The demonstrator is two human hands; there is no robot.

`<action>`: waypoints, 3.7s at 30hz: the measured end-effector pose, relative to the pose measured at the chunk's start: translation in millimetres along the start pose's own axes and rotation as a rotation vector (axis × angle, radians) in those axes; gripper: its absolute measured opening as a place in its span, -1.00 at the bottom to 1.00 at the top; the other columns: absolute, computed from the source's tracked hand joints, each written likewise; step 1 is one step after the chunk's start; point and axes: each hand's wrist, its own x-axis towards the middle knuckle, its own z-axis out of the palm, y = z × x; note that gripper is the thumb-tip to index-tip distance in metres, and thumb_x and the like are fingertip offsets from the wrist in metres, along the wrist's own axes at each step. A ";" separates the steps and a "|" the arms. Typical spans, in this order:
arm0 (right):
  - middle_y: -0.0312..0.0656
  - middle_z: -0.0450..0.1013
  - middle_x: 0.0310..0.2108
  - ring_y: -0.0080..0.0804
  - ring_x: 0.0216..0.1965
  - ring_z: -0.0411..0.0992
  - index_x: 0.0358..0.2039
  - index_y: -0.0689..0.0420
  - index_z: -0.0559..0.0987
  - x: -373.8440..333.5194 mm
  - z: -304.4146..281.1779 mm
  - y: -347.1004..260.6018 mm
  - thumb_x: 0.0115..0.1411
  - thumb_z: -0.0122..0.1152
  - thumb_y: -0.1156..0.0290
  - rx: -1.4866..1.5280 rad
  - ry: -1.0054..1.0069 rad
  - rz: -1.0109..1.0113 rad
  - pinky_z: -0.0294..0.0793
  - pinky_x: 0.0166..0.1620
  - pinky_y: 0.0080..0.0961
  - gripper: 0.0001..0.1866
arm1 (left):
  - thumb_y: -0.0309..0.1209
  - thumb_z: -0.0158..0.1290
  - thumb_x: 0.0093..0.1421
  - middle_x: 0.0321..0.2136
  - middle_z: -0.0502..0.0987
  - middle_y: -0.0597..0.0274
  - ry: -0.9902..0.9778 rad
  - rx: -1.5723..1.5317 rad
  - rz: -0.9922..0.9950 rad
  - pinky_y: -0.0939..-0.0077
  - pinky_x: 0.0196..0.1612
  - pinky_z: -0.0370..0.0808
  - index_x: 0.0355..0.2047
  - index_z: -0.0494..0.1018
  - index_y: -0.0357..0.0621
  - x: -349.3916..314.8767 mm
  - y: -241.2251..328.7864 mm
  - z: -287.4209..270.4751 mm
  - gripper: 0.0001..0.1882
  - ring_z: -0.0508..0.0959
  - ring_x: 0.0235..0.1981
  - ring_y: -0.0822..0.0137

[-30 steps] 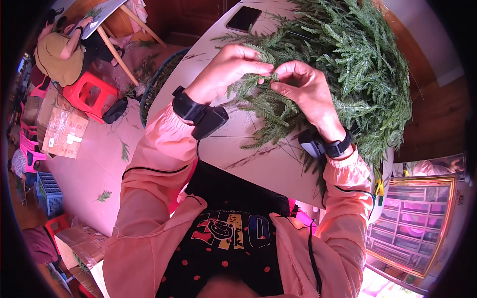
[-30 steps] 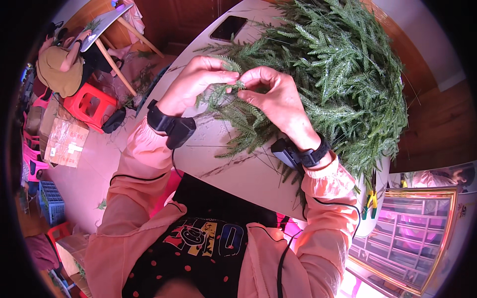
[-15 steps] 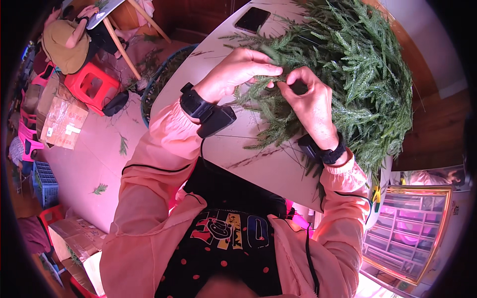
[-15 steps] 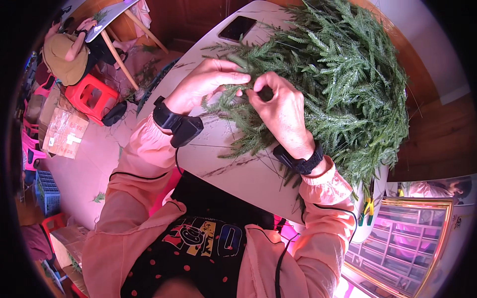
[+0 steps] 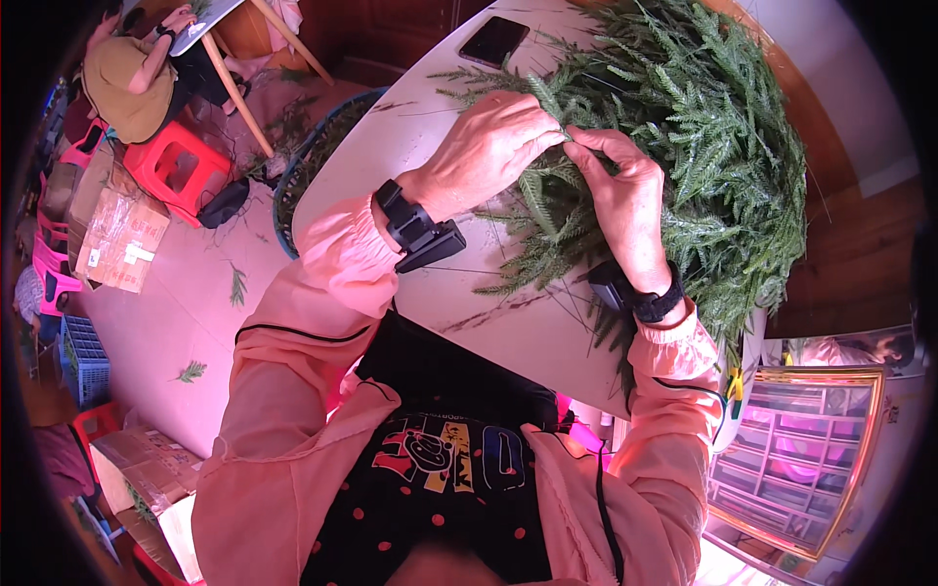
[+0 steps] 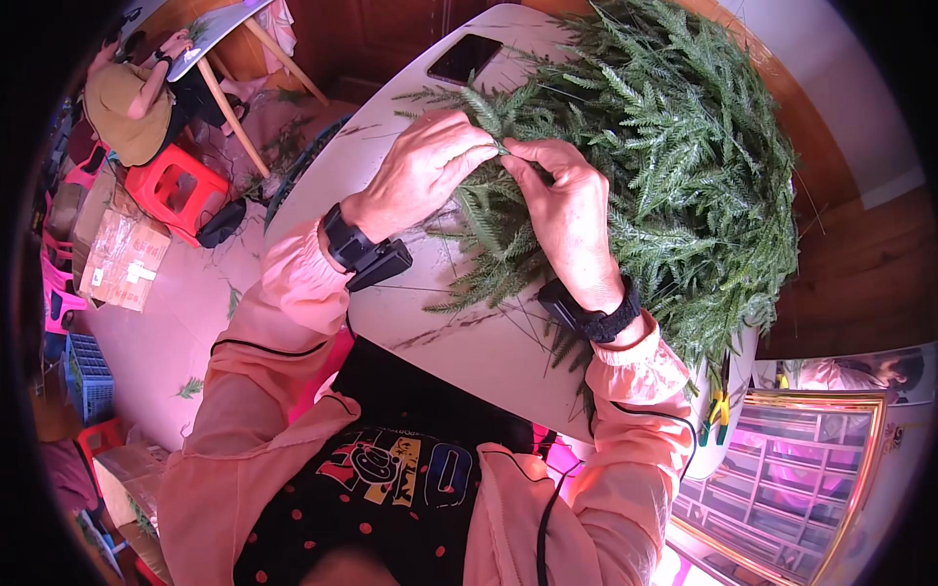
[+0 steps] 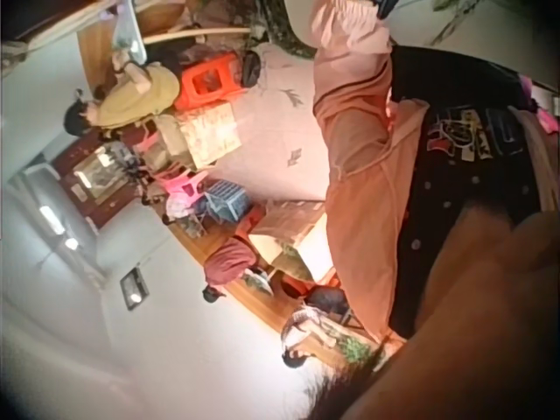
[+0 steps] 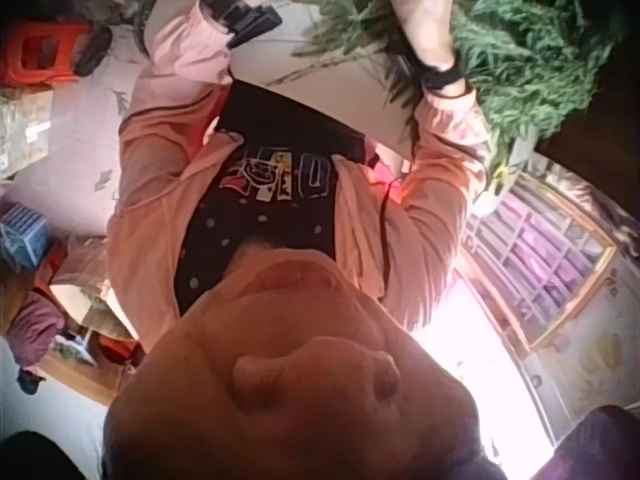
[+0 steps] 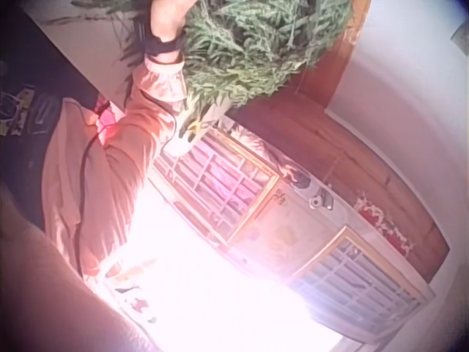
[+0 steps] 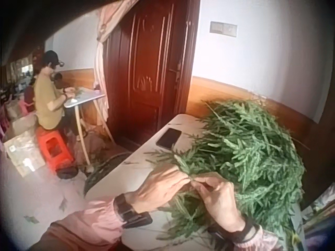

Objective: Trimming and sorting small sprigs from evergreen branches using handheld shears.

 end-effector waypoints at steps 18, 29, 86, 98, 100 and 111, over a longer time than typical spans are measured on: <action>-0.27 0.51 -0.34 -0.59 -0.26 0.42 -0.13 0.29 0.53 5.1 -21.3 20.0 0.23 0.16 0.39 0.988 -0.384 0.659 0.38 -0.15 -0.70 -0.74 | -0.53 0.13 0.07 -0.37 0.51 0.25 0.028 -0.367 -0.056 0.50 -0.25 0.45 -0.27 0.54 -0.21 10.0 3.1 5.6 -0.82 0.50 -0.33 0.31; -0.34 0.49 -0.35 -0.70 -0.38 0.39 -0.08 0.29 0.48 14.8 -21.8 6.2 0.22 0.17 0.44 0.747 -0.449 0.654 0.39 -0.29 -0.78 -0.71 | -0.56 0.17 -0.03 -0.34 0.55 0.21 -0.047 -0.197 0.212 0.40 -0.19 0.45 -0.27 0.56 -0.20 3.2 -13.6 -15.6 -0.75 0.51 -0.30 0.23; -0.29 0.47 -0.44 -0.70 -0.39 0.34 -0.35 0.28 0.51 -8.6 -0.5 -30.4 0.05 0.22 0.66 -0.128 -0.191 -0.127 0.34 -0.29 -0.67 -0.87 | -0.30 0.08 0.19 -0.59 0.53 0.25 -0.333 -1.019 -0.924 0.59 -0.40 0.38 -0.51 0.52 -0.36 0.2 2.9 -25.9 -0.69 0.44 -0.55 0.53; -0.39 0.43 -0.43 -0.74 -0.40 0.31 -0.25 0.21 0.50 2.8 -7.5 -11.4 0.13 0.18 0.62 0.250 -0.129 0.301 0.30 -0.30 -0.76 -0.84 | -0.39 0.11 0.20 -0.56 0.51 0.34 -0.129 -0.740 -0.627 0.67 -0.39 0.38 -0.36 0.52 -0.30 -2.5 4.7 -14.4 -0.82 0.44 -0.49 0.61; -0.40 0.42 -0.45 -0.72 -0.43 0.31 -0.19 0.19 0.49 2.1 -4.1 -16.8 0.11 0.19 0.63 0.239 -0.067 0.258 0.32 -0.32 -0.76 -0.77 | -0.38 0.11 0.20 -0.56 0.51 0.34 -0.133 -0.738 -0.641 0.67 -0.39 0.37 -0.36 0.52 -0.30 -2.5 4.4 -14.0 -0.81 0.44 -0.49 0.61; -0.28 0.40 -0.49 -0.59 -0.48 0.37 -0.10 0.15 0.48 -4.3 3.9 -20.9 0.07 0.18 0.67 -0.084 -0.019 -0.064 0.40 -0.36 -0.64 -0.66 | -0.38 0.10 0.20 -0.59 0.51 0.36 -0.165 -0.665 -0.635 0.68 -0.46 0.34 -0.36 0.53 -0.29 -5.4 4.9 -12.1 -0.82 0.43 -0.53 0.63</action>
